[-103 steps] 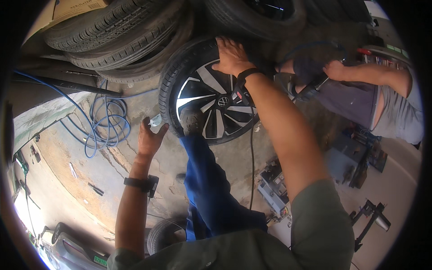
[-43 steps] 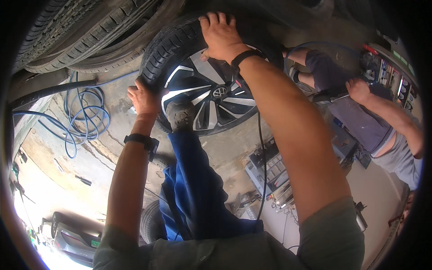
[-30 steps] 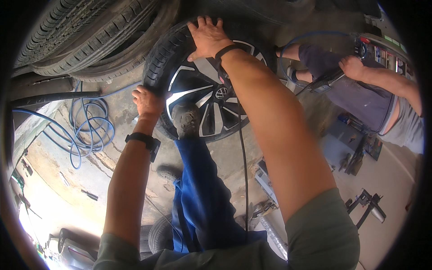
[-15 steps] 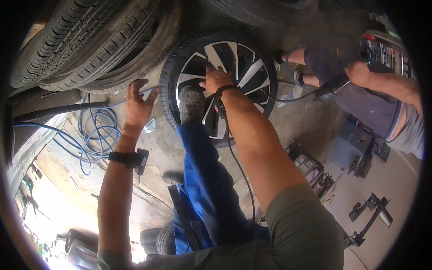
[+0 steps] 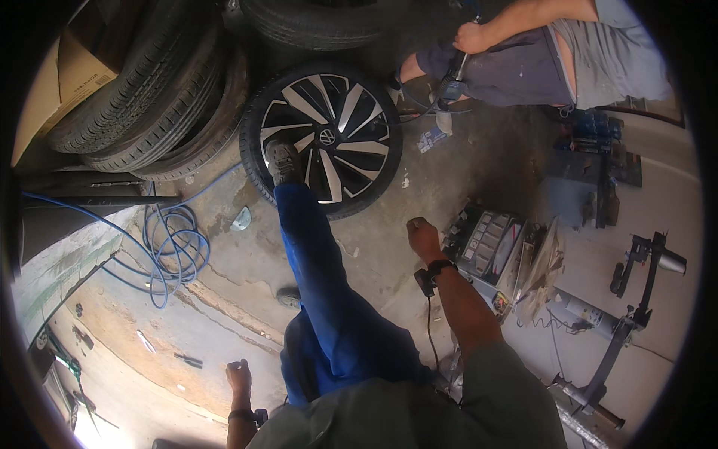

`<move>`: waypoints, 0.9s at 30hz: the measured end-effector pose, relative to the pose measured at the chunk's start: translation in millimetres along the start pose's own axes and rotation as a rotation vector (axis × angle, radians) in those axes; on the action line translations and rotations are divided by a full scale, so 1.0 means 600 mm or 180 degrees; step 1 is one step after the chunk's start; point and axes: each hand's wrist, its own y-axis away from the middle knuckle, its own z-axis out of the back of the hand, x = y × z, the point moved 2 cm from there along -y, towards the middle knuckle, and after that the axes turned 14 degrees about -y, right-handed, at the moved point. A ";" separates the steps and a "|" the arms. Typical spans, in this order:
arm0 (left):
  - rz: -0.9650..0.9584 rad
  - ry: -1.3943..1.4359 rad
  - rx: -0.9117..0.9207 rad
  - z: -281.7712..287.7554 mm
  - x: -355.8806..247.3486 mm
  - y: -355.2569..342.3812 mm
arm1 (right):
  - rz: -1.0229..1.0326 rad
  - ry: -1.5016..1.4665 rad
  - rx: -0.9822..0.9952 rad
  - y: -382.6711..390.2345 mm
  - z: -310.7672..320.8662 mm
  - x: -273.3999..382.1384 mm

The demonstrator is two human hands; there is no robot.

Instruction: The person works with a tire and wheel on a mounting machine, using a pry bar to lift the tire bead and a spray bottle to apply lubricant. Another person assists by using an air tool to seat the tire on the rim.

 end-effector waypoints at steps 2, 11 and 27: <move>-0.0273 -0.0005 -0.0228 0.013 0.023 0.067 | 0.0486 -0.0259 -0.0104 0.080 0.020 -0.028; -0.0217 0.0413 -0.0220 0.046 -0.004 0.249 | 0.0557 -0.0890 0.0243 0.109 0.117 -0.032; -0.0541 0.2797 0.0650 0.136 -0.739 -0.028 | 0.0137 -0.1214 0.2218 -0.338 -0.279 0.159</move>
